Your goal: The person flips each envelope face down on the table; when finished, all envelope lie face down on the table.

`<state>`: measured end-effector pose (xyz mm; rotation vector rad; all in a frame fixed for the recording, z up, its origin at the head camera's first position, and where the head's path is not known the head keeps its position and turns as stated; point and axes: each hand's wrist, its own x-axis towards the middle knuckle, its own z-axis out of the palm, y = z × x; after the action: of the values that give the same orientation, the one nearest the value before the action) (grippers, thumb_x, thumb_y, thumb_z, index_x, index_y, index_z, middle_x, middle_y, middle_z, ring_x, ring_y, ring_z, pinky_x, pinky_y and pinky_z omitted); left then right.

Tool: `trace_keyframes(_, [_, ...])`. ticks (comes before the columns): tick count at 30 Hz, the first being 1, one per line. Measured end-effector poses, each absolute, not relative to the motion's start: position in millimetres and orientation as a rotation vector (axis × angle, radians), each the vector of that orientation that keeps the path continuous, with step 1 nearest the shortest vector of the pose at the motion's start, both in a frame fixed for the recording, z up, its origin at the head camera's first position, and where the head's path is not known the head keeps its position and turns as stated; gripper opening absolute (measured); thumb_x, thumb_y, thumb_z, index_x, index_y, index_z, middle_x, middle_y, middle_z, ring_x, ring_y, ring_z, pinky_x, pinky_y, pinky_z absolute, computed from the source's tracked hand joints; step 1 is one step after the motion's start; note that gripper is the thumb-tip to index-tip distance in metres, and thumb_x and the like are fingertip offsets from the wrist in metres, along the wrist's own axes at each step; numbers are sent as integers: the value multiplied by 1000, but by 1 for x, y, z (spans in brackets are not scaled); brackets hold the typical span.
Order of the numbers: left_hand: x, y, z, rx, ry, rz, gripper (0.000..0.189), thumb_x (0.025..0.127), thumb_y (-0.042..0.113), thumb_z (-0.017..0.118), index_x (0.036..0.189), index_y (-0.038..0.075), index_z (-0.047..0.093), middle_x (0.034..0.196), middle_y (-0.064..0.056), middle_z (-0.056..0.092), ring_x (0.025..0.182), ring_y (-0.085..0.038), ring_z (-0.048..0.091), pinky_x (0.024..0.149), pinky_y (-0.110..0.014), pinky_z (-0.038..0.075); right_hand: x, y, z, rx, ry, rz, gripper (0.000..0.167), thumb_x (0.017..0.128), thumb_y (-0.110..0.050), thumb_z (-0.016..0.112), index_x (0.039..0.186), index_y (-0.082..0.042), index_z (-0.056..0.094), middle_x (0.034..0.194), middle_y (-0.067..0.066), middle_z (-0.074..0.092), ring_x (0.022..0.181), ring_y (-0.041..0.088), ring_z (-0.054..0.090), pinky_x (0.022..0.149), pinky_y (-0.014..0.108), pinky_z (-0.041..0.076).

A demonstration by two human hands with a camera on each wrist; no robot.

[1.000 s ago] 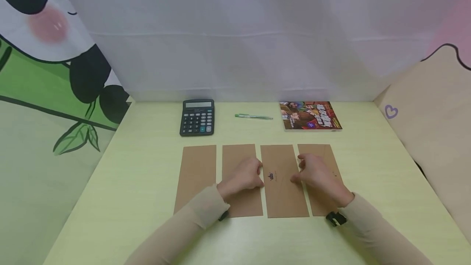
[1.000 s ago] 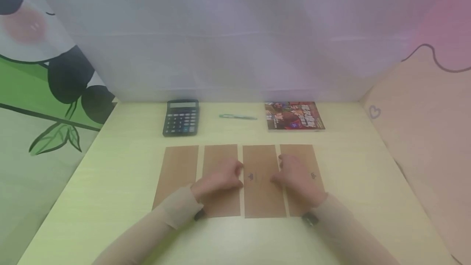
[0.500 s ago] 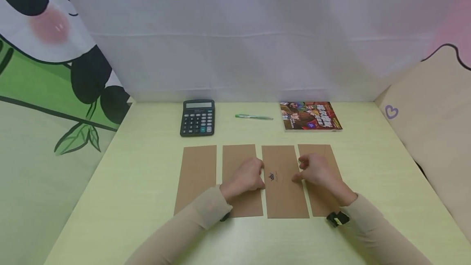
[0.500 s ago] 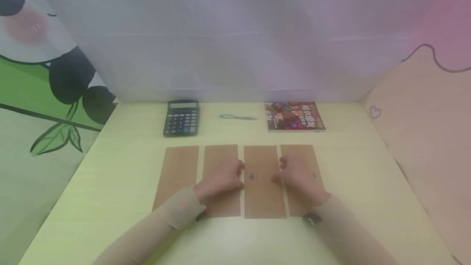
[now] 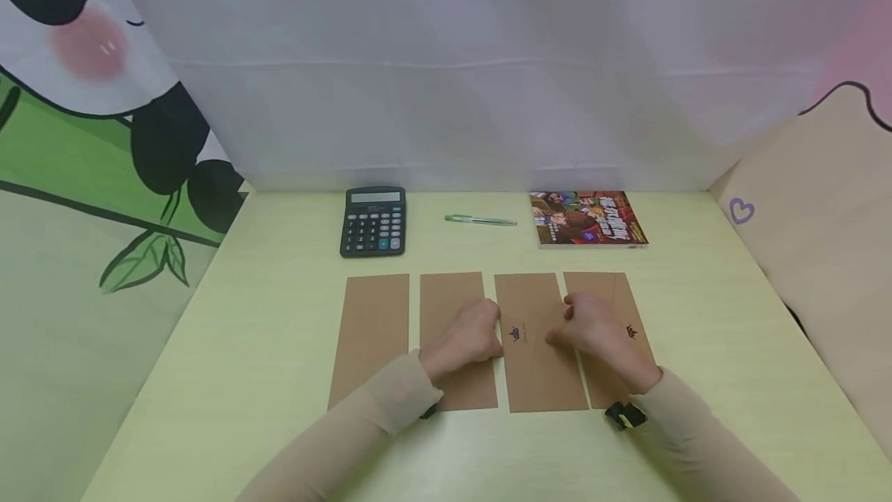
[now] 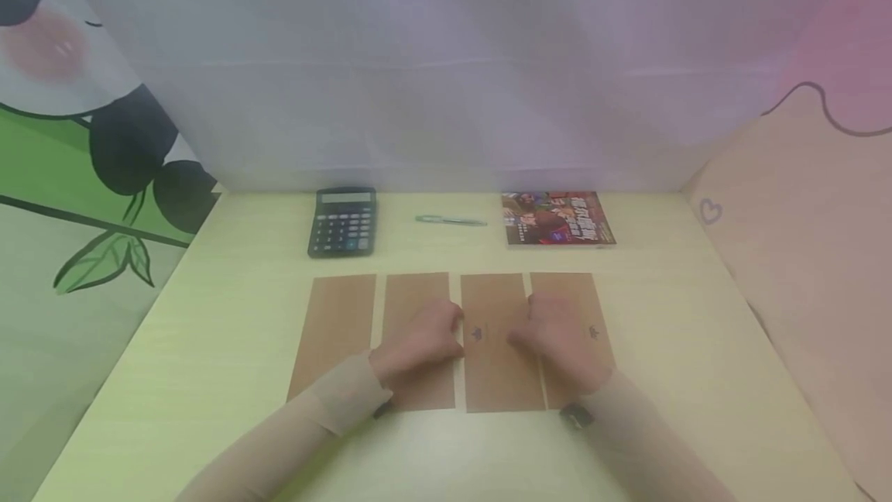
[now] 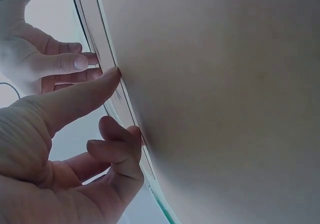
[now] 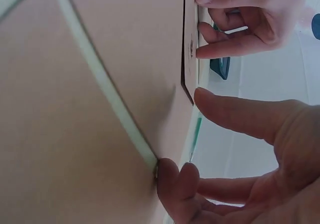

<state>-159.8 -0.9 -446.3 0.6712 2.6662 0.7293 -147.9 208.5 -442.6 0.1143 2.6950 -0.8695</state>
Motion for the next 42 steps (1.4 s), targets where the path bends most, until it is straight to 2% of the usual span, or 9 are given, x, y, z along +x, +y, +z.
trace_keyframes(9, [-156, 2, -443, 623, 2655, 725, 23, 61, -9, 70, 68, 5, 53, 59, -2, 46, 47, -13, 39, 39, -23, 33, -146, 209, -437, 104, 2694, -901, 68, 74, -19, 82, 125, 13, 50, 102, 18, 59, 85, 29, 54, 73, 41, 49])
trace_keyframes(13, [-156, 2, -443, 599, 2643, 739, 23, 62, -9, 71, 71, 5, 54, 61, -3, 49, 47, -13, 42, 39, -23, 35, -147, 213, -438, 54, 2695, -938, 42, 76, -11, 79, 106, 8, 60, 84, 12, 56, 74, 24, 51, 62, 34, 44])
trace_keyframes(16, [-156, 2, -443, 613, 2641, 736, 23, 62, -9, 69, 69, 5, 53, 60, -2, 45, 47, -13, 39, 39, -23, 32, -148, 217, -440, 13, 2693, -937, 28, 77, -5, 77, 98, 5, 61, 77, 9, 51, 71, 23, 49, 58, 32, 39])
trace_keyframes(22, [-157, 2, -443, 697, 2645, 693, 23, 61, -9, 67, 65, 7, 50, 61, -1, 40, 49, -13, 35, 40, -23, 29, -145, 225, -438, -63, 2690, -945, 41, 78, 1, 74, 114, 12, 59, 88, 10, 59, 79, 24, 53, 69, 35, 48])
trace_keyframes(26, [-158, 4, -443, 672, 2638, 675, 25, 63, -2, 76, 71, 6, 53, 67, -2, 47, 54, -14, 43, 44, -23, 37, -146, 234, -438, -141, 2645, -1077, 46, 79, 3, 72, 120, 14, 55, 91, 12, 61, 81, 24, 57, 70, 36, 51])
trace_keyframes(30, [-159, 5, -443, 632, 2604, 703, 28, 66, 11, 84, 73, 6, 57, 70, -2, 52, 59, -15, 46, 49, -24, 40, -147, 245, -440, -192, 2579, -1213, 50, 82, 1, 71, 127, 9, 52, 97, 11, 62, 85, 24, 60, 71, 34, 52])
trace_keyframes(37, [-160, 8, -442, 671, 2523, 832, 36, 69, 20, 84, 68, 8, 51, 58, 3, 37, 51, -10, 36, 46, -24, 27, -145, 255, -439, -269, 2361, -1519, 51, 88, -4, 66, 134, 5, 47, 105, 18, 62, 93, 26, 63, 77, 40, 52])
trace_keyframes(40, [-160, 10, -442, 703, 2532, 860, 35, 69, 21, 85, 74, 7, 54, 59, 3, 38, 53, -10, 36, 47, -24, 27, -145, 257, -440, -279, 2229, -1652, 51, 89, -5, 66, 135, 6, 45, 109, 22, 62, 94, 24, 63, 81, 43, 51])
trace_keyframes(42, [-160, 12, -441, 716, 2547, 874, 36, 68, 22, 86, 86, 5, 61, 63, 1, 43, 57, -11, 39, 50, -25, 30, -144, 258, -440, -295, 2171, -1705, 52, 90, -5, 65, 135, 9, 43, 110, 24, 61, 94, 24, 64, 82, 45, 50])
